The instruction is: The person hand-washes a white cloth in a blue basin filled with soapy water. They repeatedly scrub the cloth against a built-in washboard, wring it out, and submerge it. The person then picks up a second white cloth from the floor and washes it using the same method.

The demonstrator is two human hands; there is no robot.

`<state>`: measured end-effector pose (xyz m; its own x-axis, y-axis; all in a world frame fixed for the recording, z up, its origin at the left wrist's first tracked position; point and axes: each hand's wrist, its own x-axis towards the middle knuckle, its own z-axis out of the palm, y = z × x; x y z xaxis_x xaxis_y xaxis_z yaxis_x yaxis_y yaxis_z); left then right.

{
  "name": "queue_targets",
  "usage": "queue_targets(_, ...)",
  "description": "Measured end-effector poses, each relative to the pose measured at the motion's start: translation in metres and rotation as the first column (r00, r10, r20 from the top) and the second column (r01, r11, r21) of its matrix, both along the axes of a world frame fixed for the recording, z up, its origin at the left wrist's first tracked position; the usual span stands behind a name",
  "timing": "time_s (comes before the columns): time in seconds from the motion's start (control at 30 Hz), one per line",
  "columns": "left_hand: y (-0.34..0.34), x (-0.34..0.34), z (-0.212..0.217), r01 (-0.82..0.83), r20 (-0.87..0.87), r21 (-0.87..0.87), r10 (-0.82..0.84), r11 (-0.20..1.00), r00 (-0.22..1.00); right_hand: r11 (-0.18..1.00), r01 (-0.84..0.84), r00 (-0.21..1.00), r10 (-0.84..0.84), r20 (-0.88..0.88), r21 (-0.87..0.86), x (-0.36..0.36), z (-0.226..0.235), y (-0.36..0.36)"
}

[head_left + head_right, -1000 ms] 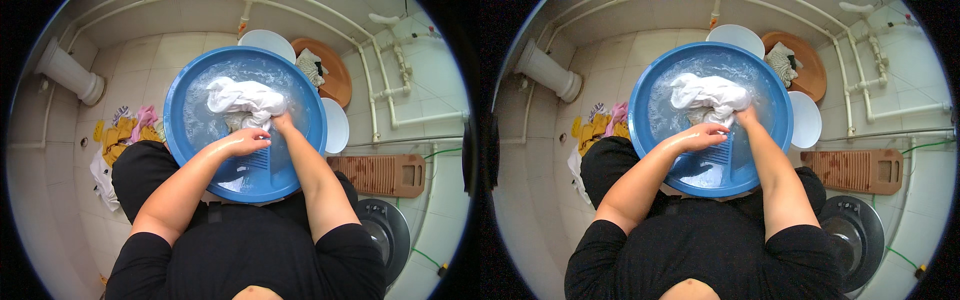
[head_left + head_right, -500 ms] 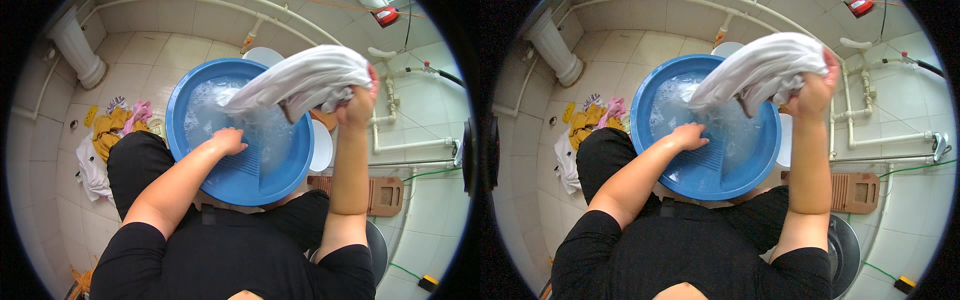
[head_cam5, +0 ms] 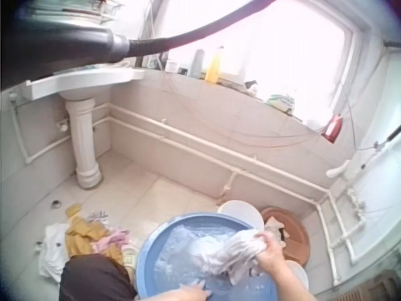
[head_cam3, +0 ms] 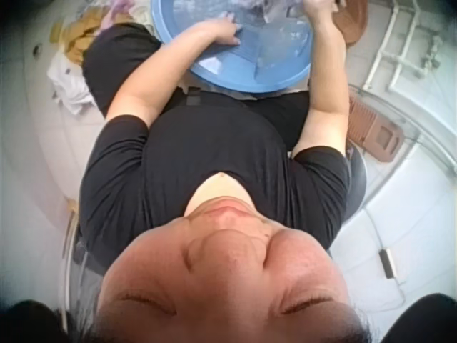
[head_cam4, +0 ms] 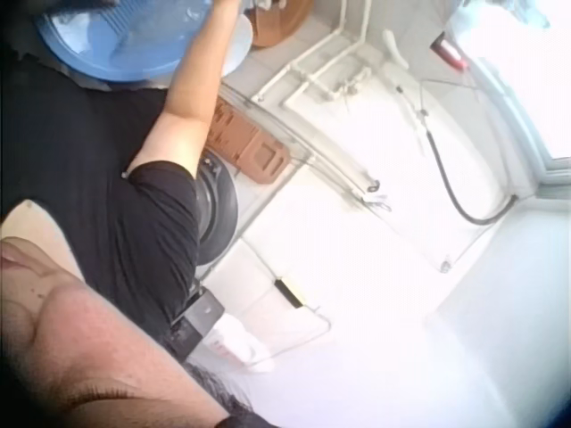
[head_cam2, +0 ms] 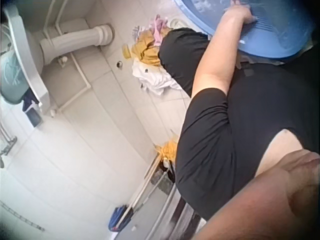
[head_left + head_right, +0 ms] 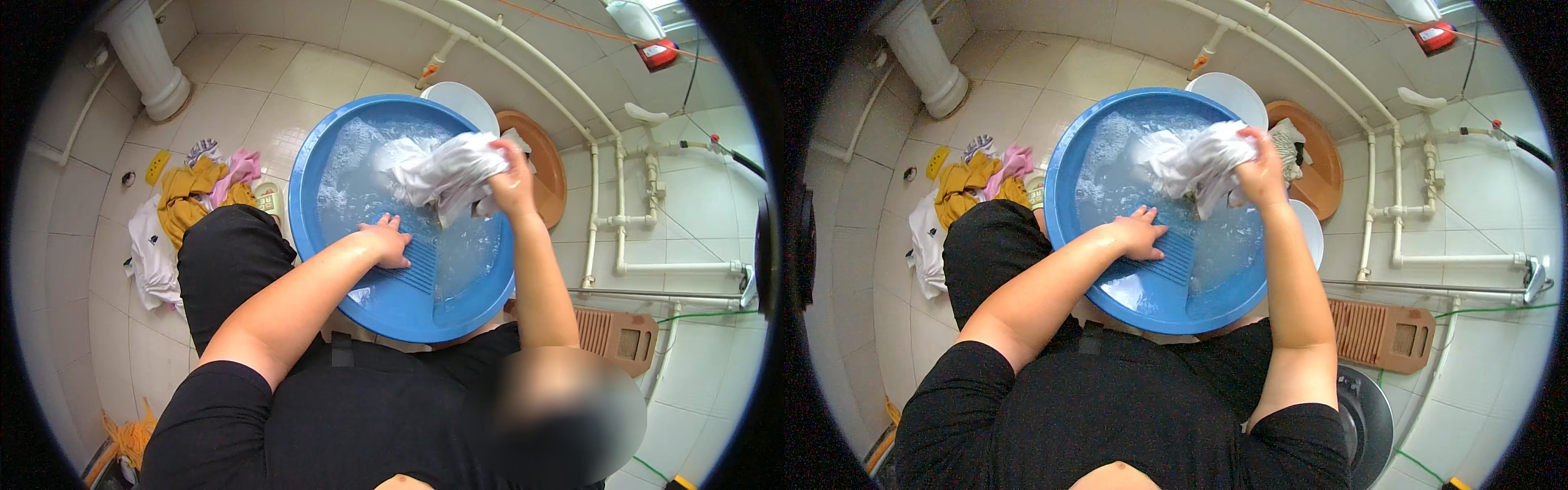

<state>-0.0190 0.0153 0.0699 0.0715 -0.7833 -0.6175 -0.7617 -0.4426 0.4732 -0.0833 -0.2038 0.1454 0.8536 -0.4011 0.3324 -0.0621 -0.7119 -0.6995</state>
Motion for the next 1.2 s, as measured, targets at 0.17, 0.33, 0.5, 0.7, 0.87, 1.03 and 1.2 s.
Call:
queue_targets(0.17, 0.002, 0.000, 0.000, 0.031, 0.001, 0.002, -0.031, 1.000, 1.000, 0.864, -0.249, 0.709, -0.145, -0.691, -0.437, 0.005, -0.079, 0.035)
queue_targets(0.33, 0.001, 0.001, 0.002, 0.062, -0.006, -0.002, -0.062, 0.998, 0.998, 0.928, -0.175, 0.609, -0.160, -0.777, -0.329, 0.005, -0.122, 0.049)
queue_targets(0.5, 0.002, 0.002, 0.003, 0.051, -0.012, 0.004, -0.051, 0.999, 0.999, 0.979, 0.067, 0.803, 0.062, -0.593, 0.192, -0.014, -0.191, -0.005)
queue_targets(0.7, 0.001, 0.001, 0.000, 0.055, -0.018, -0.025, -0.055, 0.998, 0.998, 0.973, 0.224, 0.777, -0.213, -0.593, -0.055, -0.046, -0.274, -0.057)
queue_targets(0.87, 0.006, 0.007, -0.003, -0.024, -0.008, -0.124, 0.024, 0.992, 1.000, 0.894, 0.274, 0.646, -0.444, -0.621, -0.354, -0.032, -0.204, -0.030)
queue_targets(1.03, -0.008, 0.017, -0.013, -0.242, -0.097, -0.218, 0.226, 0.945, 0.969, 0.876, 0.407, 0.825, -0.231, -0.516, 0.260, -0.034, -0.092, 0.008)
queue_targets(1.2, -0.011, 0.016, -0.011, -0.429, -0.115, -0.547, 0.443, 0.719, 0.889, 0.582, 0.135, 0.990, -0.103, -0.092, 0.802, -0.041, 0.019, 0.040)
